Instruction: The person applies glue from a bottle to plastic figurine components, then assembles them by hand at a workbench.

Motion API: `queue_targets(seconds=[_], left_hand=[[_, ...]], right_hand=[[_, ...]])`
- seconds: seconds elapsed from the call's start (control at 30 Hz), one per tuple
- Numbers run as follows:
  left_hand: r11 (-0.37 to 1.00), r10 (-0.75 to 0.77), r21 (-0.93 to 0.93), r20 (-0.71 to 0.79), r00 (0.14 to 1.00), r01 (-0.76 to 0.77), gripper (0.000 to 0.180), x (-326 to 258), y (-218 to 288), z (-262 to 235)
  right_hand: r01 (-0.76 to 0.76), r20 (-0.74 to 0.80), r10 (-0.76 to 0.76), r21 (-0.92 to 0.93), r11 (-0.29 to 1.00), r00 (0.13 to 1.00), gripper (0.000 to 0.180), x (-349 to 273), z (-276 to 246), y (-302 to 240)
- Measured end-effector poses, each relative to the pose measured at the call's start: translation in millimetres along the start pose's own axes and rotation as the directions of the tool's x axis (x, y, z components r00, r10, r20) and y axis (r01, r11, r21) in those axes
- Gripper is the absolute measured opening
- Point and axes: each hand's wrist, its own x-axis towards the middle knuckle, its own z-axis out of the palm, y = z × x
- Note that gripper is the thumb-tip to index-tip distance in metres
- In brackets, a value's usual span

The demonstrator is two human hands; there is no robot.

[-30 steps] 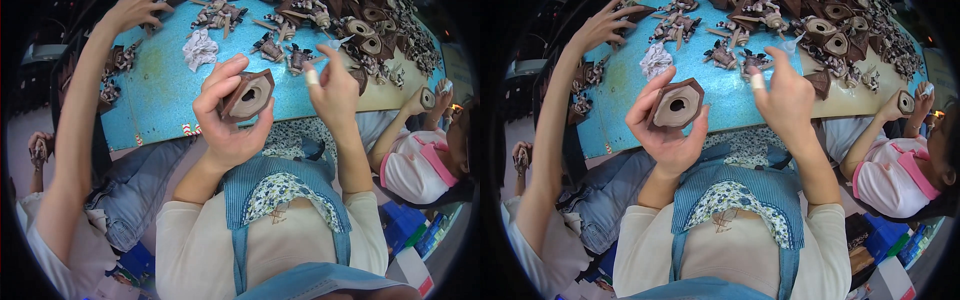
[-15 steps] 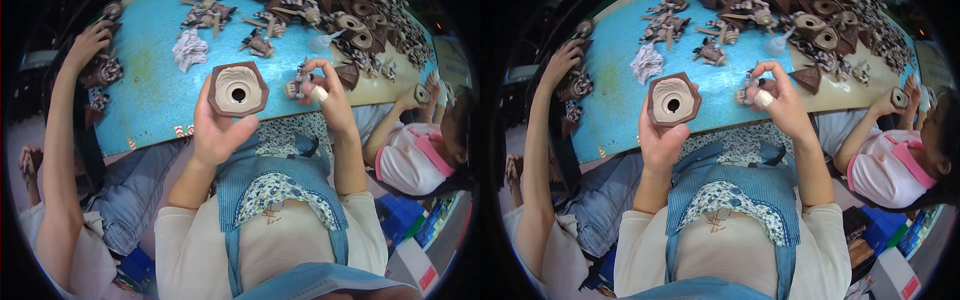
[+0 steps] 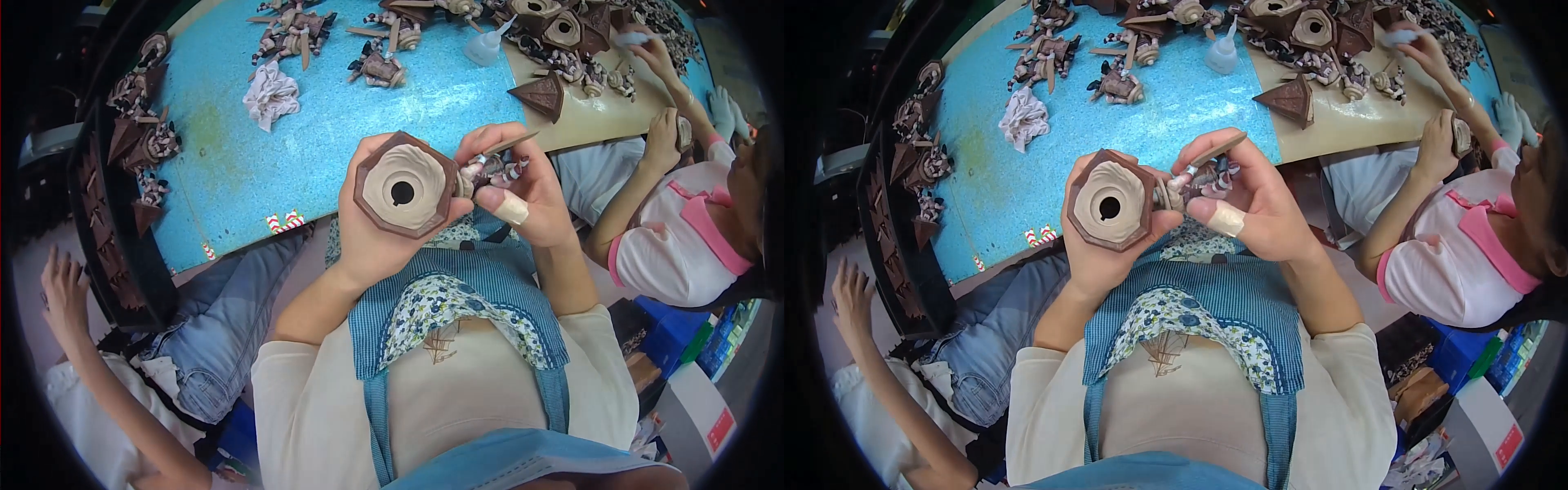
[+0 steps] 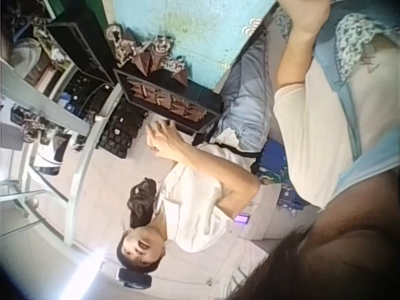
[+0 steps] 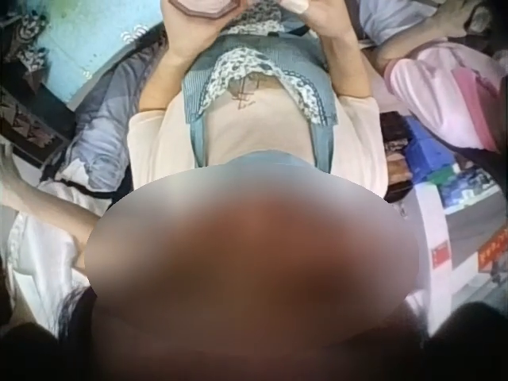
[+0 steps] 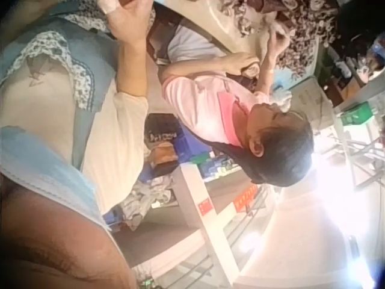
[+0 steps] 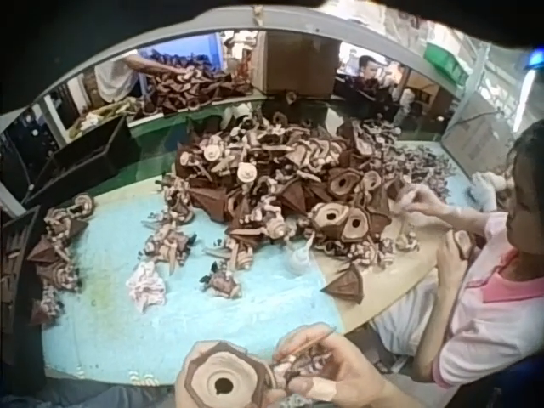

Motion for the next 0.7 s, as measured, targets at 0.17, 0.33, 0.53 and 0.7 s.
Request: queue_targets(seconds=[0.17,0.33,0.53,0.7], left_hand=[[0.999,0.039,0.010,0.117,0.992,-0.040,0.077,7,7,-9],[0.930,0.124,0.327,0.156,0.980,-0.170,0.069,7,9,2],[0.871,0.234,0.419,0.111,0.966,-0.258,0.064,4,7,8],[0.813,0.373,0.445,0.096,0.923,-0.375,0.061,3,-2,9]], right_hand=[[0.069,-0.010,-0.072,-0.152,0.986,0.997,0.035,1,-3,-24],[0.336,0.163,-0.303,-0.619,0.710,0.939,0.035,9,16,-39],[0.556,0.440,-0.416,-0.804,0.212,0.796,0.047,18,36,-34],[0.545,0.445,-0.434,-0.828,0.135,0.783,0.041,16,48,-31]])
